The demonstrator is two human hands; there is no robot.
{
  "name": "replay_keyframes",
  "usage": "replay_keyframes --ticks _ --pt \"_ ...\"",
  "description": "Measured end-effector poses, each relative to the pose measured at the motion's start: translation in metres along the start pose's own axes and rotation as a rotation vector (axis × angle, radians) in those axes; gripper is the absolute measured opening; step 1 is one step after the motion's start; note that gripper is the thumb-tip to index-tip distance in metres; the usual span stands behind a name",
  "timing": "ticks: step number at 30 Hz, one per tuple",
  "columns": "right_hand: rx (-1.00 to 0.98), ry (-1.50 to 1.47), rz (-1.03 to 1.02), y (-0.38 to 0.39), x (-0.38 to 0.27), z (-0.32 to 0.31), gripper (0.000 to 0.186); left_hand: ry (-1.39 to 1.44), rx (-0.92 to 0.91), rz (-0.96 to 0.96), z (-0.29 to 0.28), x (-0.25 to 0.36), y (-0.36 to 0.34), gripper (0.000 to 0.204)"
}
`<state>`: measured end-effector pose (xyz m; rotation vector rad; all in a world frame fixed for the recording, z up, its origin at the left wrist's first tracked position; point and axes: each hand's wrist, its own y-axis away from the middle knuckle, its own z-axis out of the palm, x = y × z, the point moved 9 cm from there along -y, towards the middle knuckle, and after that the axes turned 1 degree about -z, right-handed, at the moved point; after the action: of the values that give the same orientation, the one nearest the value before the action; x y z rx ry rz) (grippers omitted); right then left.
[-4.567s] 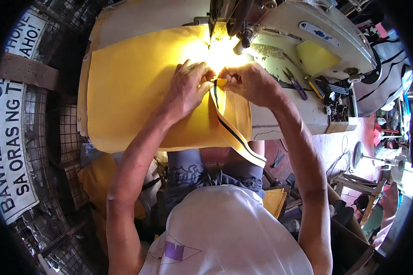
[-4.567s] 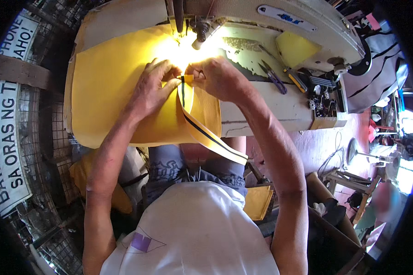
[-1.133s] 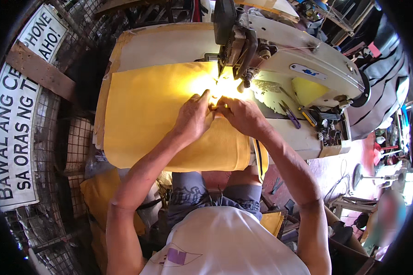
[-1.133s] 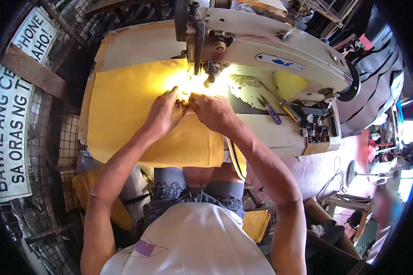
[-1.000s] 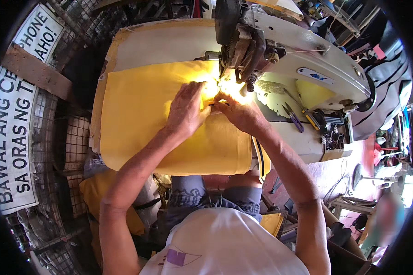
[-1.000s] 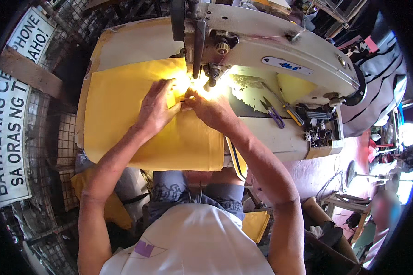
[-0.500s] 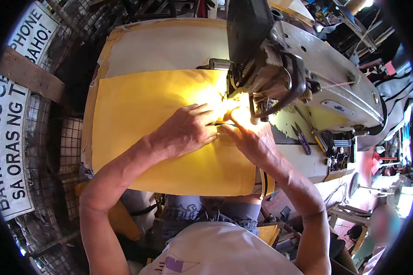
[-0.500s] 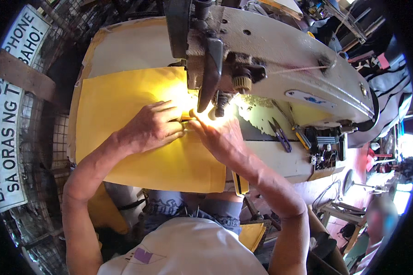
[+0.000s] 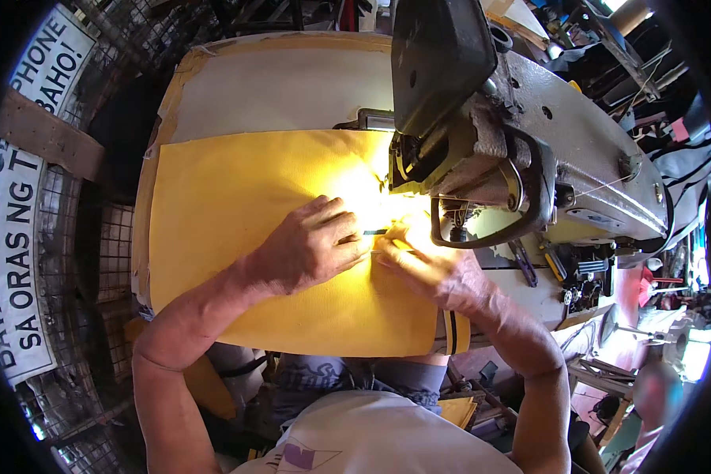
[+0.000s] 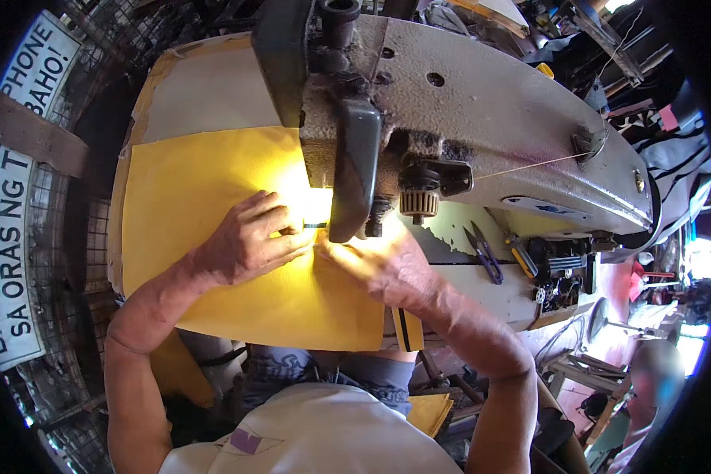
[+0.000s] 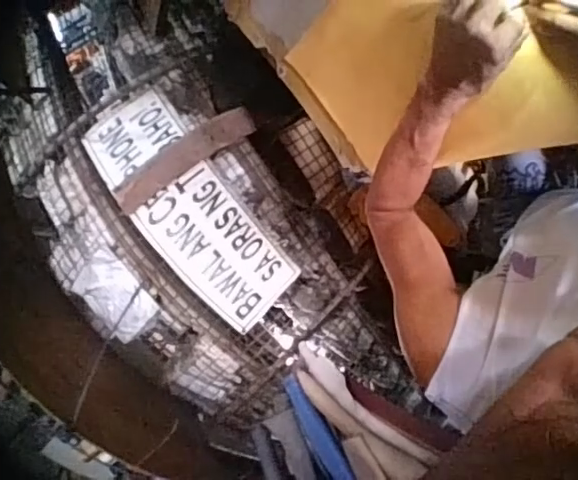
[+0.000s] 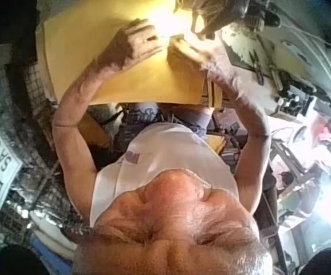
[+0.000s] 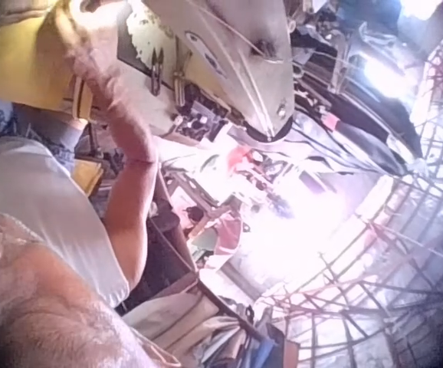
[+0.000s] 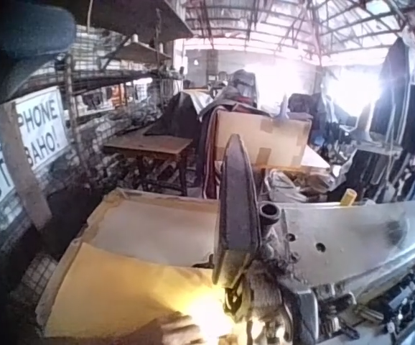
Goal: Sewing and assembling components of a yellow leather tote bag using an industrial sewing machine.
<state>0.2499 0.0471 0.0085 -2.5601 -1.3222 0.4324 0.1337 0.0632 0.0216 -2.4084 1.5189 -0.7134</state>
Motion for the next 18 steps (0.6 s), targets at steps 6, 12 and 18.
replay_keyframes --ticks 6,12,18 --pt "-0.086 0.013 0.107 0.014 0.007 0.013 0.029 -0.065 0.029 -0.051 0.006 -0.002 -0.002 0.016" --pt "-0.111 -0.18 0.207 0.027 0.017 0.037 0.026 -0.108 0.031 -0.05 0.007 -0.001 0.001 0.011" --pt "-0.072 0.009 0.095 0.012 0.009 0.023 0.031 -0.134 0.05 -0.072 0.007 0.0 0.0 0.013"
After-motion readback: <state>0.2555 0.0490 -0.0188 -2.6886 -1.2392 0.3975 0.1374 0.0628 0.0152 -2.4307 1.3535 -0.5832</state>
